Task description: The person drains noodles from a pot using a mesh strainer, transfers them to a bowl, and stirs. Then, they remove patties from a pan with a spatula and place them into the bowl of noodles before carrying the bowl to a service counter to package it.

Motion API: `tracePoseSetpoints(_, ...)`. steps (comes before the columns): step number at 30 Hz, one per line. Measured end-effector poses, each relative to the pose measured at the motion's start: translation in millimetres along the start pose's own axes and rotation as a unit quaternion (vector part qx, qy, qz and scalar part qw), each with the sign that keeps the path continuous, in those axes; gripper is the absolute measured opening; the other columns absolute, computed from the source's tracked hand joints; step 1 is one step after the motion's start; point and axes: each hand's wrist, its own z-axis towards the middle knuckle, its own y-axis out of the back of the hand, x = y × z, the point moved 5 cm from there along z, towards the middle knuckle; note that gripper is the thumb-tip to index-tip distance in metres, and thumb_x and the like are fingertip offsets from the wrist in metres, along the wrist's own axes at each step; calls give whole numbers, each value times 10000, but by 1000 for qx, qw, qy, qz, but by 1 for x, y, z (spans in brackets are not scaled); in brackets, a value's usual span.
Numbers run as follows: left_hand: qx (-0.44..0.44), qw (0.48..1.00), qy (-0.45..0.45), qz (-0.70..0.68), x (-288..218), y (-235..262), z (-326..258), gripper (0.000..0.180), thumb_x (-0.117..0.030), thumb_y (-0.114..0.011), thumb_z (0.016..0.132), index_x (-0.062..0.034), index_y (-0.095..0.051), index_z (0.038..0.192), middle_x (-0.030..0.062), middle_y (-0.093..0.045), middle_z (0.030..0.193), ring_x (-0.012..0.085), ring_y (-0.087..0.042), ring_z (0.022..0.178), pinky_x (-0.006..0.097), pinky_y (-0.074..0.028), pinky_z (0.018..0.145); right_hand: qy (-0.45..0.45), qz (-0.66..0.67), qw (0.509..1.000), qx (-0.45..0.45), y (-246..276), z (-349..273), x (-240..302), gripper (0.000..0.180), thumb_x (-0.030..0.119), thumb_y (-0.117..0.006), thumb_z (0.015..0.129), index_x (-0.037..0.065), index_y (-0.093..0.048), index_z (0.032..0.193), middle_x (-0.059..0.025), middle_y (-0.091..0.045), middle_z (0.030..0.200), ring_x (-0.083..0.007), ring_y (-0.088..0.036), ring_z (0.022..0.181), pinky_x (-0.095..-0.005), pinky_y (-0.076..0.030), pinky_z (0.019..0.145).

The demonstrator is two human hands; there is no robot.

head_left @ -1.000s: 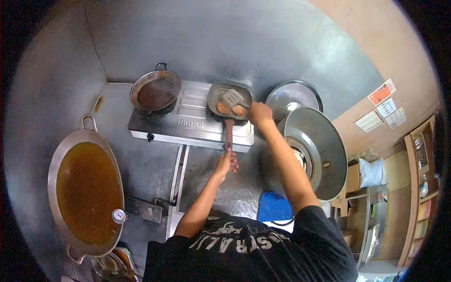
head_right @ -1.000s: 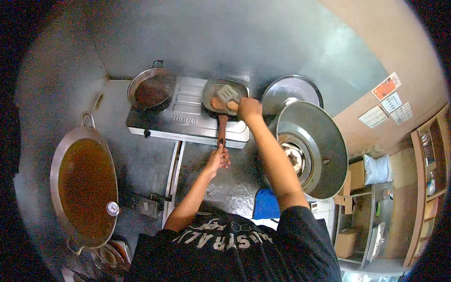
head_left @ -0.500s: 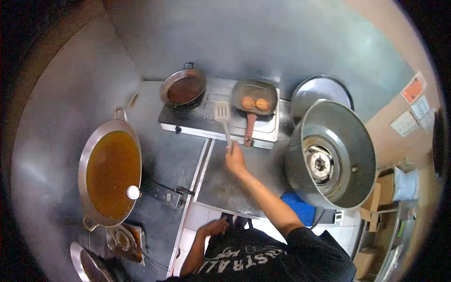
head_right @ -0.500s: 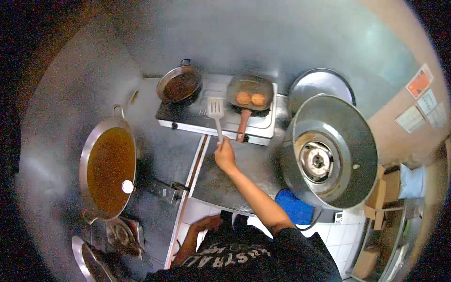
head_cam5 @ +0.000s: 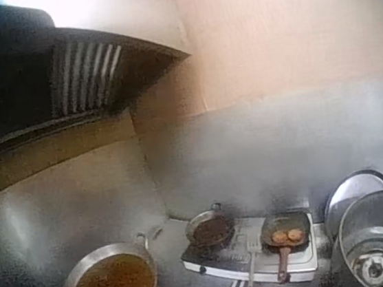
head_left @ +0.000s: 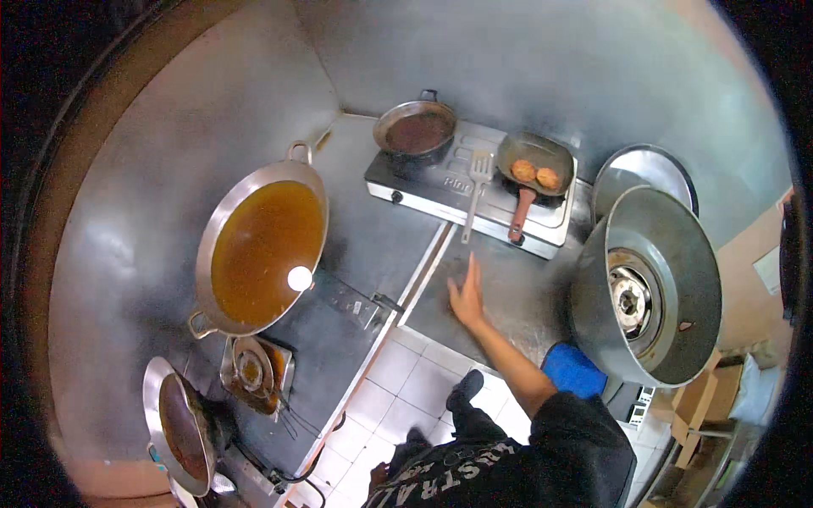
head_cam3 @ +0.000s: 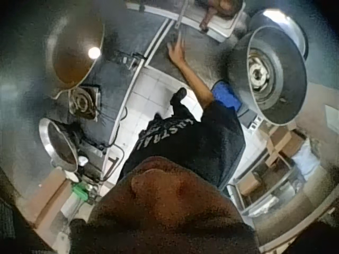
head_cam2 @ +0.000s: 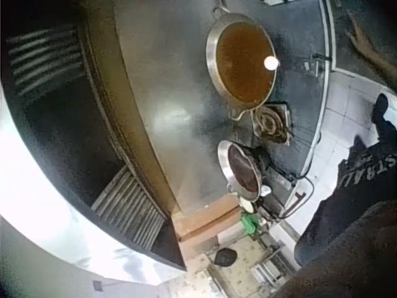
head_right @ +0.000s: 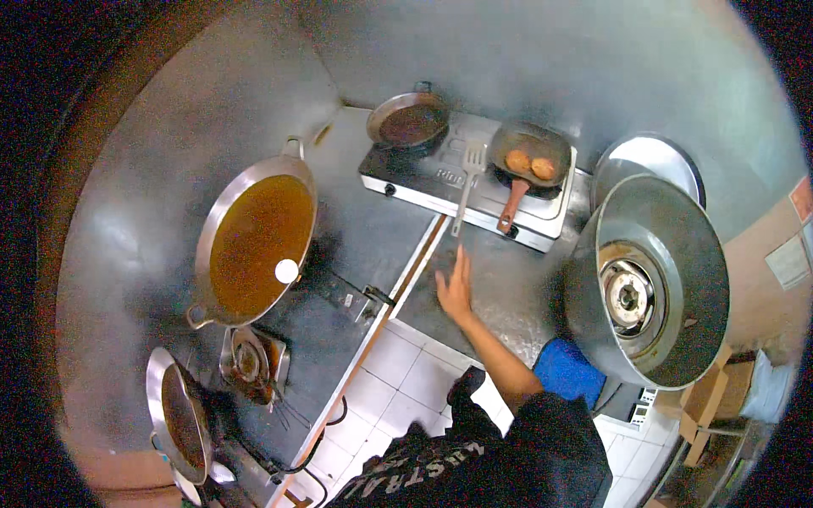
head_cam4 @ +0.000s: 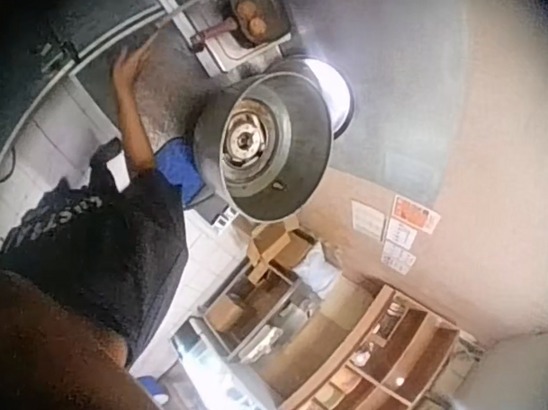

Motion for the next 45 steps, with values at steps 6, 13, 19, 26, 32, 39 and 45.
tracePoseSetpoints(6, 8, 998, -18, 51, 65, 0, -15, 495, -494, -535, 909, -35, -610, 740, 110, -638, 698, 200, -657, 690, 364, -551, 629, -73, -83, 816, 568, -41, -347, -102, 336, 351, -521, 891, 37, -633, 845, -218, -630, 801, -356, -626, 728, -468, -473, 657)
tracePoseSetpoints(13, 66, 982, -12, -174, 118, 24, -36, 319, -246, -527, 956, 8, -654, 809, 103, -689, 788, 204, -658, 687, 334, -551, 702, 164, -106, 584, 788, -72, -494, -78, 319, 296, -451, 893, 38, -610, 993, -233, -640, 932, -412, -603, 883, -475, -478, 766)
tracePoseSetpoints(19, -161, 890, -288, 315, 371, 98, -64, 390, -448, -683, 733, -150, -686, 985, 53, -666, 1042, 254, -632, 935, 407, -514, 774, 121, 0, 588, 800, -156, -548, 68, 114, 119, -503, 811, 90, -567, 901, -35, -596, 748, -119, -550, 559, -278, -448, 465)
tracePoseSetpoints(26, -261, 835, 1, -484, 538, 65, -144, 300, -318, -633, 820, -70, -649, 989, 91, -688, 999, 237, -681, 762, 373, -550, 684, 67, -56, 414, 906, -194, -721, 281, 241, 270, -512, 927, 48, -600, 957, -50, -638, 808, -106, -562, 549, -244, -434, 445)
tracePoseSetpoints(32, -278, 912, -273, -128, 486, 98, -187, 443, -349, -572, 890, -14, -562, 1180, 165, -656, 1064, 317, -674, 804, 465, -553, 660, 39, -1, 402, 915, -274, -849, 411, 324, 356, -548, 910, 42, -609, 963, -90, -676, 834, -144, -604, 525, -251, -433, 437)
tracePoseSetpoints(39, -386, 870, -16, -307, 491, 342, -203, 314, -287, -519, 901, 0, -642, 931, 156, -679, 829, 260, -660, 730, 386, -519, 691, -23, 10, 553, 833, -406, -929, 495, 598, 552, -494, 904, -30, -613, 973, -145, -690, 827, -210, -624, 447, -266, -417, 334)
tracePoseSetpoints(45, -412, 878, -139, -199, 437, 547, -211, 235, -256, -590, 881, -52, -638, 986, 184, -679, 949, 346, -658, 864, 428, -510, 766, 74, -72, 670, 735, -454, -940, 515, 580, 487, -598, 864, -41, -658, 634, -128, -629, 551, -222, -618, 412, -310, -478, 347)
